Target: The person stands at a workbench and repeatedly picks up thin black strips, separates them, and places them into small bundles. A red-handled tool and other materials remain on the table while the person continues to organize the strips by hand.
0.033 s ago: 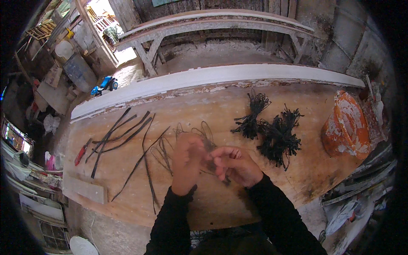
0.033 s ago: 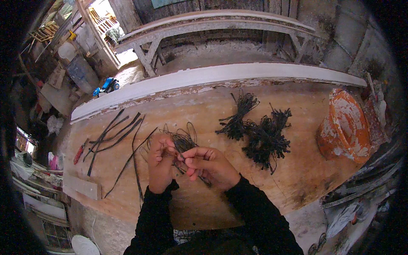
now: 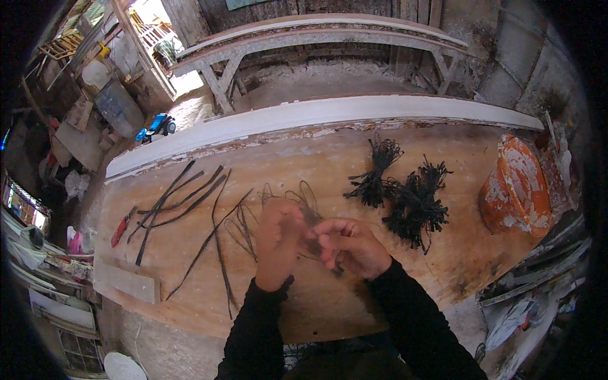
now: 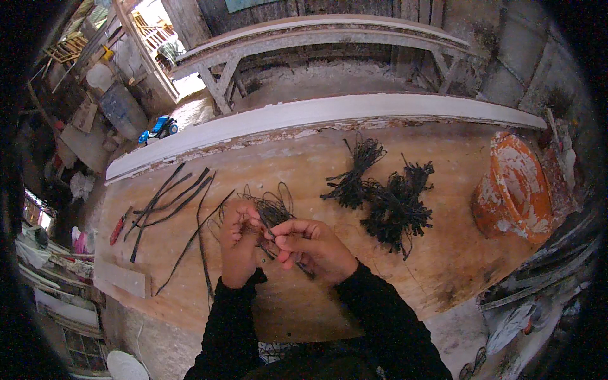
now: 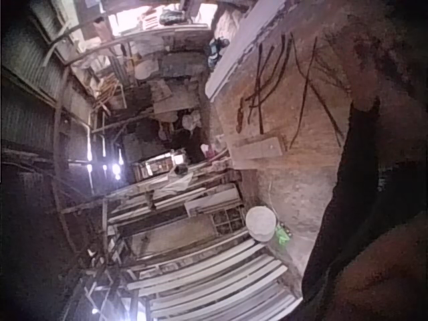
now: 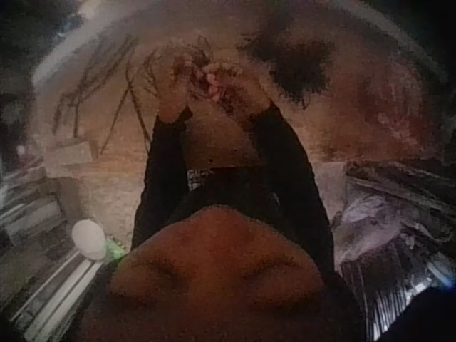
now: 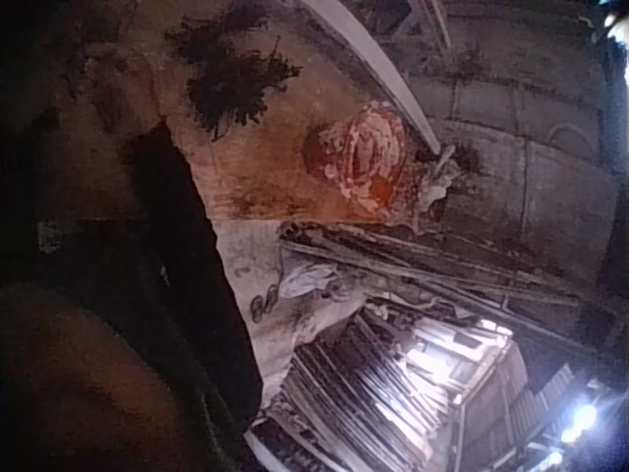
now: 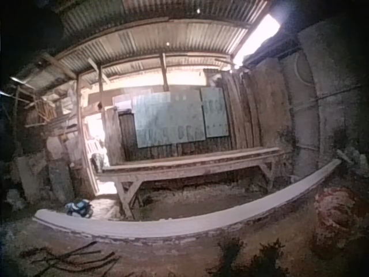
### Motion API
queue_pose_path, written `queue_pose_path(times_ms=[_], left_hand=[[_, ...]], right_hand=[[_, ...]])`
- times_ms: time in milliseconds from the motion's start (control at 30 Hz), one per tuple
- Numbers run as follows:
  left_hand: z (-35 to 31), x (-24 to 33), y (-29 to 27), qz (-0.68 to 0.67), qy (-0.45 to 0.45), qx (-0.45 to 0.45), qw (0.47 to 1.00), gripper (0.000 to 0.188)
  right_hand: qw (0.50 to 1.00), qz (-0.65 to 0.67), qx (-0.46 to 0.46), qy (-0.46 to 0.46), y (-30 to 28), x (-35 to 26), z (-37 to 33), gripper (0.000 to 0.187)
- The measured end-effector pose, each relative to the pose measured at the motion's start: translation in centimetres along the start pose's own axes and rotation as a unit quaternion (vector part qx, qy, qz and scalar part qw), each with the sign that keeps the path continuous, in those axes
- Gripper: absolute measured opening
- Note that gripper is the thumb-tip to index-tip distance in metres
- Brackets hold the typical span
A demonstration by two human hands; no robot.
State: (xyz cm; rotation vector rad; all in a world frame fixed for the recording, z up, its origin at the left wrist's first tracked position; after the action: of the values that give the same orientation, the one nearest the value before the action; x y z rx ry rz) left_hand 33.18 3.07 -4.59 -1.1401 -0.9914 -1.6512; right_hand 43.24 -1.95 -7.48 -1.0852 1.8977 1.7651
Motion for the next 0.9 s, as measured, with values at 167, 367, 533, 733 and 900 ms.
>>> queue_pose_path(times_ms=[167, 367, 533, 733, 900], left_hand=[[0.6, -0.9, -0.3, -0.094, -0.037, -0.004, 0.995, 0.022], [0.9, -0.7, 0.4, -0.080, -0.087, -0.054, 0.992, 0.051], [0.7, -2.3, 1.7, -0.013, -0.051, -0.182, 0.982, 0.052], [0.4, -3.5, 2.1, 0.115, -0.084, -0.230, 0.963, 0.026], [1.1, -4.1, 0.9, 0.123, -0.074, -0.149, 0.978, 0.013]], right_hand=[[1.000, -0.004, -0.009, -0.012, -0.3, 0.0, 0.6, 0.018], [0.997, 0.004, 0.044, -0.065, -1.3, -0.3, 1.1, 0.014], [0.989, 0.125, -0.027, -0.073, -1.5, -0.9, 0.8, 0.014], [0.979, 0.183, -0.006, -0.091, -3.0, -1.9, 0.4, 0.013], [0.980, 0.136, 0.060, -0.130, -3.9, -2.3, 0.9, 0.014]])
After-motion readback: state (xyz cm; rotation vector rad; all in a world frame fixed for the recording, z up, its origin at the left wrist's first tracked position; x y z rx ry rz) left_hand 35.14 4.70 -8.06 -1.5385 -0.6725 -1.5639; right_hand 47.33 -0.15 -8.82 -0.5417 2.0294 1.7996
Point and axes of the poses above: each hand's wrist, its own z-axis towards the middle knuckle, its own y-axis out of the palm, x = y × z, the point moved 7 cm from there along z, towards the middle knuckle, and after that the axes turned 4 degrees about x, right-handed, at the moved point
